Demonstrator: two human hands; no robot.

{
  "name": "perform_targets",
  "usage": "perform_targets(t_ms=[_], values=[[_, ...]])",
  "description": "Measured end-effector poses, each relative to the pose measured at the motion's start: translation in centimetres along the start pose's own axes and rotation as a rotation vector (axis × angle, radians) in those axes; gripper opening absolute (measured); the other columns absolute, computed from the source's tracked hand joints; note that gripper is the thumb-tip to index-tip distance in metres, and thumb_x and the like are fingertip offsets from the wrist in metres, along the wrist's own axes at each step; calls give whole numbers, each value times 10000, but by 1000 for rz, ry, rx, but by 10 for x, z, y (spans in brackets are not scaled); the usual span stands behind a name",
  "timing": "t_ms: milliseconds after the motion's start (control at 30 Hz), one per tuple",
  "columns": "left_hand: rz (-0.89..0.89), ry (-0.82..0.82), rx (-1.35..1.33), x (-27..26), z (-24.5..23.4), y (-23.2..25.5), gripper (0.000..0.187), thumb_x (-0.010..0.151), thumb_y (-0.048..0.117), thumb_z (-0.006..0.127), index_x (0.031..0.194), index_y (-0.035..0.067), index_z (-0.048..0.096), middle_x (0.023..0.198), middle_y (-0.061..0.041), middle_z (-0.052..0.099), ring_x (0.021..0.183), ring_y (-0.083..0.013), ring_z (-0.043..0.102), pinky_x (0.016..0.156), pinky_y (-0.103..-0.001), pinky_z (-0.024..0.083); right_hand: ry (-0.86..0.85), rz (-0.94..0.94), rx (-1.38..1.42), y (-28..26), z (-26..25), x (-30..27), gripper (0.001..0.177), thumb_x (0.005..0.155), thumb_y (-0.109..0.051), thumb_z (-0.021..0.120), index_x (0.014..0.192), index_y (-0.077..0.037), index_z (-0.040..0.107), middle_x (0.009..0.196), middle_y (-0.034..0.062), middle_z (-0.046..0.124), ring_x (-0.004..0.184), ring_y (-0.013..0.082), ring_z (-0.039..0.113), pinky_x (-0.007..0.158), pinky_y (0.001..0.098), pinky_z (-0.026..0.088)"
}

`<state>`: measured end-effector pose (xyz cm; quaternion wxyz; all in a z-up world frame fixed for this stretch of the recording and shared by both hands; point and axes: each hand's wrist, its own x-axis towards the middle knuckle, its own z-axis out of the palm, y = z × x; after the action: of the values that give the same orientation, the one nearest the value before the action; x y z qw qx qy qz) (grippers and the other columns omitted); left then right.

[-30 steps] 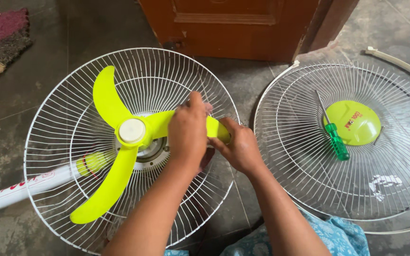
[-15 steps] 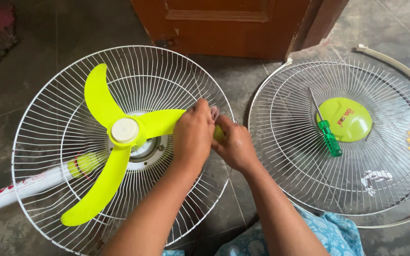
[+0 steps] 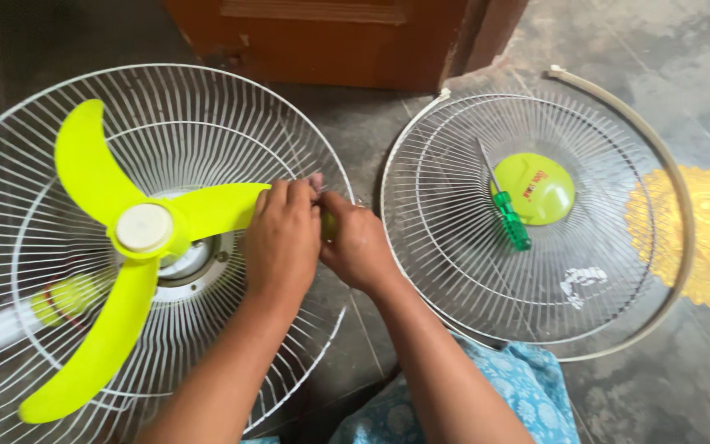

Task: The person wipes the blades and central hub of a standing electric fan using a cloth. The fan remains stationary on the floor while the person rotates the blades by hand to access different surfaces.

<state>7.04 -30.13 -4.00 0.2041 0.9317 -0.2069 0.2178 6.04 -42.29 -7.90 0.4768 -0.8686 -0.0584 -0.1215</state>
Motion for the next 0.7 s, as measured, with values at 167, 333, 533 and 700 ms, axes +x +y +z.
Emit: perform_targets(t_ms=[167, 333, 533, 700], values=[[-68, -22, 169, -4, 4, 8, 180, 906, 150, 685, 1039, 30, 665, 1024, -158, 637, 950, -357, 630, 842, -460, 514, -22, -28, -63, -4, -2, -3, 375, 796, -163, 735, 1114, -26, 590, 911, 241, 724, 874, 457, 685, 739, 534, 537], [-110, 9, 188, -7, 8, 12, 168, 1036, 165, 629, 984, 16, 686, 978, -162, 639, 930, -354, 637, 816, -451, 523, 18, -115, -247, -7, -5, -8, 320, 838, -164, 714, 1071, -4, 562, 935, 205, 724, 835, 433, 694, 707, 511, 550], [-113, 35, 123, -5, 6, 8, 128, 990, 137, 644, 969, 16, 680, 1004, -161, 652, 946, -368, 641, 811, -468, 528, -17, -80, -355, -14, -10, -12, 200, 908, -153, 685, 1054, -53, 591, 935, 144, 736, 837, 373, 719, 702, 485, 563], [-128, -33, -27, -5, -5, 6, 103, 925, 139, 716, 932, 37, 703, 972, -136, 670, 903, -368, 657, 767, -483, 529, -73, -26, -290, -18, -22, -7, 355, 803, -198, 771, 1098, -70, 622, 924, 146, 749, 817, 366, 721, 685, 477, 560]])
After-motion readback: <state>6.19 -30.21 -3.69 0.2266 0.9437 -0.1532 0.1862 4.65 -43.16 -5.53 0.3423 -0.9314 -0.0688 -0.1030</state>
